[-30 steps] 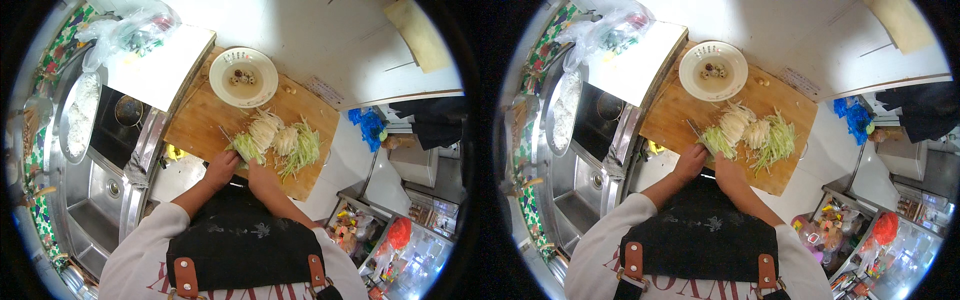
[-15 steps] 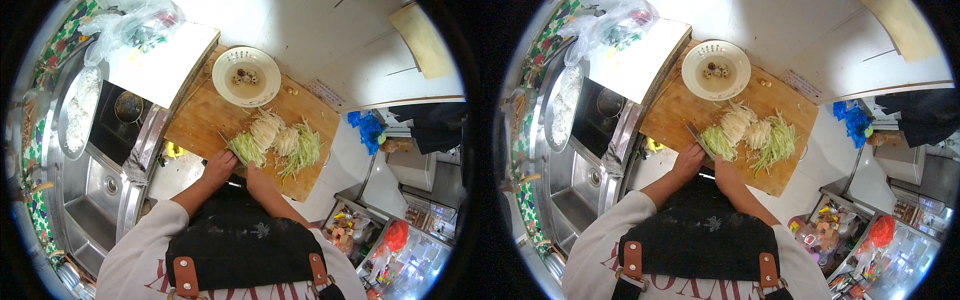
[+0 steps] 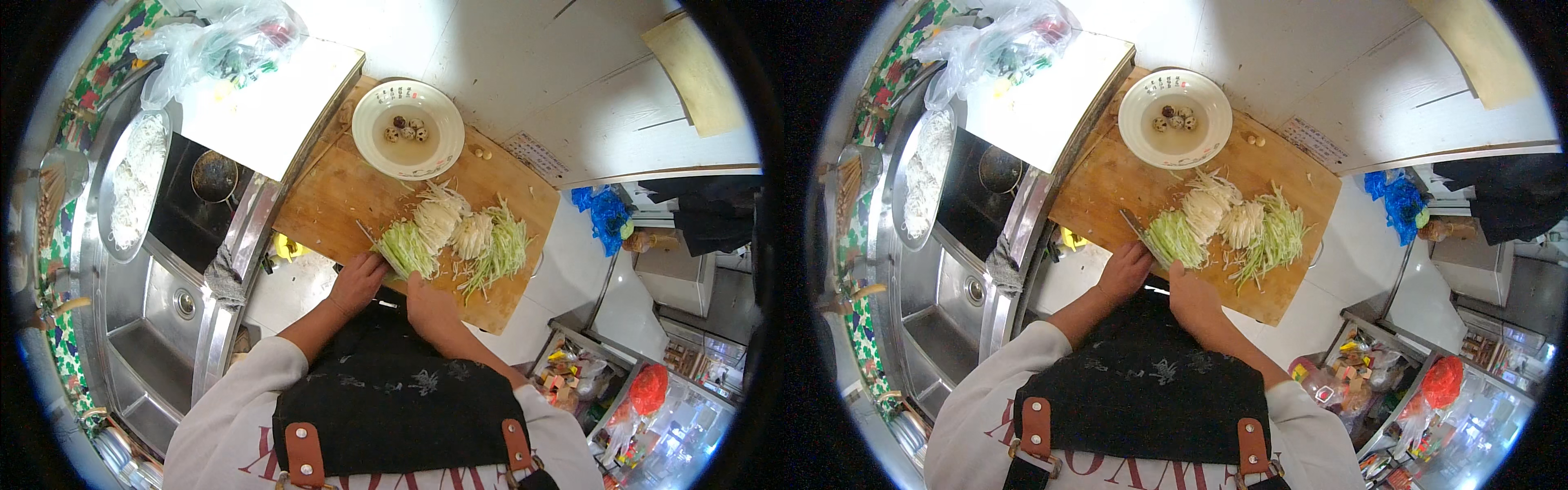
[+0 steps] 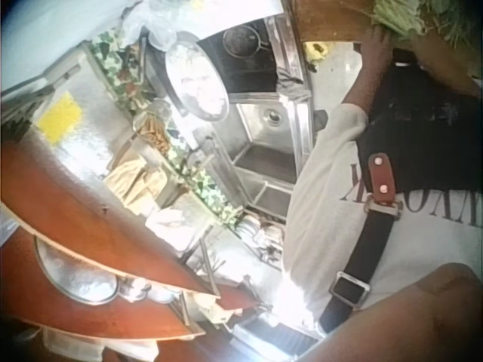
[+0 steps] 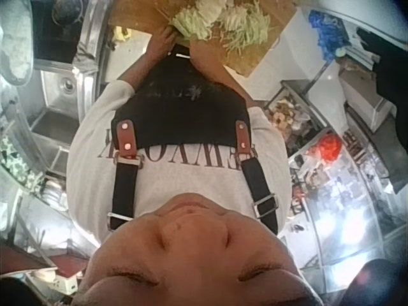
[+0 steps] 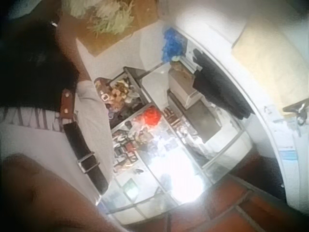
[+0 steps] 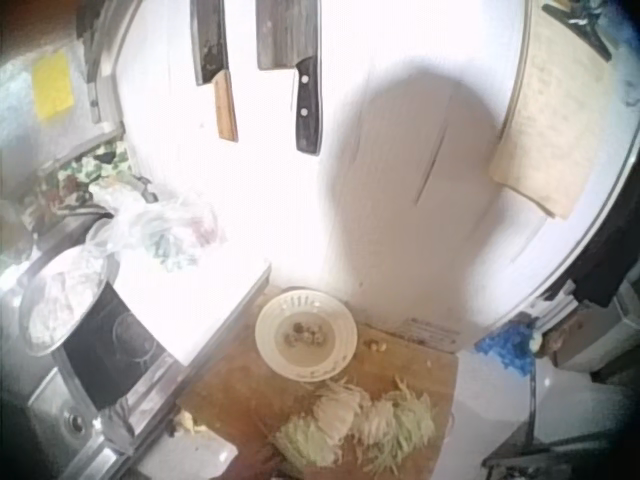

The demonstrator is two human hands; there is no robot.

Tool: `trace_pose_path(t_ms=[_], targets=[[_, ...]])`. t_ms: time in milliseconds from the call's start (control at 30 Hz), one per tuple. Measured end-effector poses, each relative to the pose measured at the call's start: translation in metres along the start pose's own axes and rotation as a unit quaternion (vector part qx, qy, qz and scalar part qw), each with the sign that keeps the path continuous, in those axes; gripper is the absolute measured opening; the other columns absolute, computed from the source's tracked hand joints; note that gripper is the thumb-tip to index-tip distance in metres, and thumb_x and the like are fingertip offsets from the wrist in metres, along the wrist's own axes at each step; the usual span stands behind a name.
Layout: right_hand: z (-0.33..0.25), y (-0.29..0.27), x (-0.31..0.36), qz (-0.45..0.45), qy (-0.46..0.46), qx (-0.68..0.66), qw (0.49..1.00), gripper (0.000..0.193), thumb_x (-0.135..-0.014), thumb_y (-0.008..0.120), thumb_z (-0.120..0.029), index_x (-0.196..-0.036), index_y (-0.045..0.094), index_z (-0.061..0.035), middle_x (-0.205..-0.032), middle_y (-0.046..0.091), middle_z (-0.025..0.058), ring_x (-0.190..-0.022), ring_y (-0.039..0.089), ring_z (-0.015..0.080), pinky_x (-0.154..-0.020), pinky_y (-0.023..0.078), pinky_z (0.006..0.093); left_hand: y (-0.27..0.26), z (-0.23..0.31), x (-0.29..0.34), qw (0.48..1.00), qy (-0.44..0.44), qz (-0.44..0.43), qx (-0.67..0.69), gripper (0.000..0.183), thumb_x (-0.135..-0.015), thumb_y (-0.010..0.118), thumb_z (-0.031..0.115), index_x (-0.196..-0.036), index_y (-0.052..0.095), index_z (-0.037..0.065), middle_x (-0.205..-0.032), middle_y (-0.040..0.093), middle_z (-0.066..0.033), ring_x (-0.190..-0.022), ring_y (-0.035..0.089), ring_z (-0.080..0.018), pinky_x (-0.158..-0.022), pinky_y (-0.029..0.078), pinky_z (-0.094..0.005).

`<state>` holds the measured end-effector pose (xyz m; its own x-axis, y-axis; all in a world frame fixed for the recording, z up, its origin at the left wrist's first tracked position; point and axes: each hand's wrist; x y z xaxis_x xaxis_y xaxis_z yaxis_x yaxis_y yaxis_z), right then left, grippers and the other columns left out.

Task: The person washes noodles in a colander, then moves to a cutting board to slice cabbage and leafy greens with a cleaver. The sliced vegetables are transferred into a bowl, and the person washes their hands and the sink area.

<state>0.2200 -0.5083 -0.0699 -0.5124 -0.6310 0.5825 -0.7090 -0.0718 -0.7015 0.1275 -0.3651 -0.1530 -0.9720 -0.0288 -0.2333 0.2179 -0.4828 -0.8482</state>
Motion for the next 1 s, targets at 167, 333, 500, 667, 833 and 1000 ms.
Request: trace_pose_path(t_ms=[167,333,500,667,833,1000], targets=[[-0.002,-0.002,-0.004,-0.021,0.008,0.001,1.000,0.018,-0.089,0.038,-0.012,-0.103,0.040,0.0000,-0.086,0.063,0.0267,-0.083,0.061,0.0452,-0.070,0.047,0.0541,0.003,-0.003,0.003,1.000,-0.007,-0.011,0.020,0.027,-0.073,0.055,0.009,-0.099,0.059,0.004,-0.103,0.055,-0.0119,-0.095,0.054,-0.0281,-0.083,0.046,-0.0364],[-0.006,0.000,-0.005,-0.057,0.036,0.038,0.997,0.019,-0.090,0.035,-0.009,-0.105,0.041,0.0007,-0.084,0.063,0.0281,-0.080,0.063,0.0446,-0.071,0.048,0.0539,0.003,-0.006,0.006,0.999,-0.014,-0.005,0.040,0.026,-0.073,0.054,0.009,-0.098,0.059,0.004,-0.101,0.055,-0.0114,-0.094,0.054,-0.0282,-0.082,0.047,-0.0360],[-0.004,-0.003,0.000,-0.030,0.003,-0.008,1.000,0.025,-0.090,0.036,-0.011,-0.111,0.040,0.0015,-0.088,0.063,0.0284,-0.084,0.062,0.0447,-0.072,0.048,0.0541,0.004,-0.006,0.005,1.000,-0.017,-0.008,0.020,0.027,-0.073,0.054,0.007,-0.100,0.059,0.004,-0.101,0.055,-0.0107,-0.096,0.054,-0.0280,-0.082,0.047,-0.0351],[-0.001,0.001,-0.008,-0.025,0.022,0.003,0.999,0.020,-0.089,0.036,-0.012,-0.103,0.041,0.0009,-0.087,0.063,0.0294,-0.080,0.062,0.0461,-0.070,0.048,0.0540,0.006,-0.009,0.002,0.999,-0.013,-0.008,0.038,0.027,-0.074,0.054,0.008,-0.100,0.060,0.006,-0.102,0.055,-0.0095,-0.098,0.054,-0.0266,-0.084,0.047,-0.0348],[-0.001,-0.003,-0.024,0.060,-0.013,-0.031,0.998,0.017,-0.092,0.037,-0.016,-0.099,0.039,-0.0010,-0.079,0.062,0.0281,-0.077,0.060,0.0473,-0.069,0.044,0.0565,0.007,-0.012,-0.009,1.000,0.005,0.000,0.031,0.027,-0.074,0.056,0.009,-0.100,0.060,0.006,-0.104,0.056,-0.0087,-0.099,0.054,-0.0264,-0.084,0.047,-0.0352],[0.000,-0.014,0.000,0.005,-0.006,-0.013,1.000,0.017,-0.091,0.034,-0.012,-0.100,0.039,0.0008,-0.086,0.062,0.0296,-0.080,0.061,0.0477,-0.072,0.046,0.0547,0.009,-0.011,-0.011,0.998,-0.017,0.048,0.043,0.028,-0.072,0.058,0.008,-0.099,0.061,0.007,-0.104,0.056,-0.0087,-0.096,0.054,-0.0272,-0.083,0.047,-0.0354]])
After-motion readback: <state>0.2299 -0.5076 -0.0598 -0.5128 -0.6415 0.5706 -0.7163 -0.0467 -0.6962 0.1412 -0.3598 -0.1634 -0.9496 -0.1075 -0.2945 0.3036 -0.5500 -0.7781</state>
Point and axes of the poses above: each hand's wrist, its own x-axis away from the middle knuckle, its own y-axis out of the palm, z = x × y
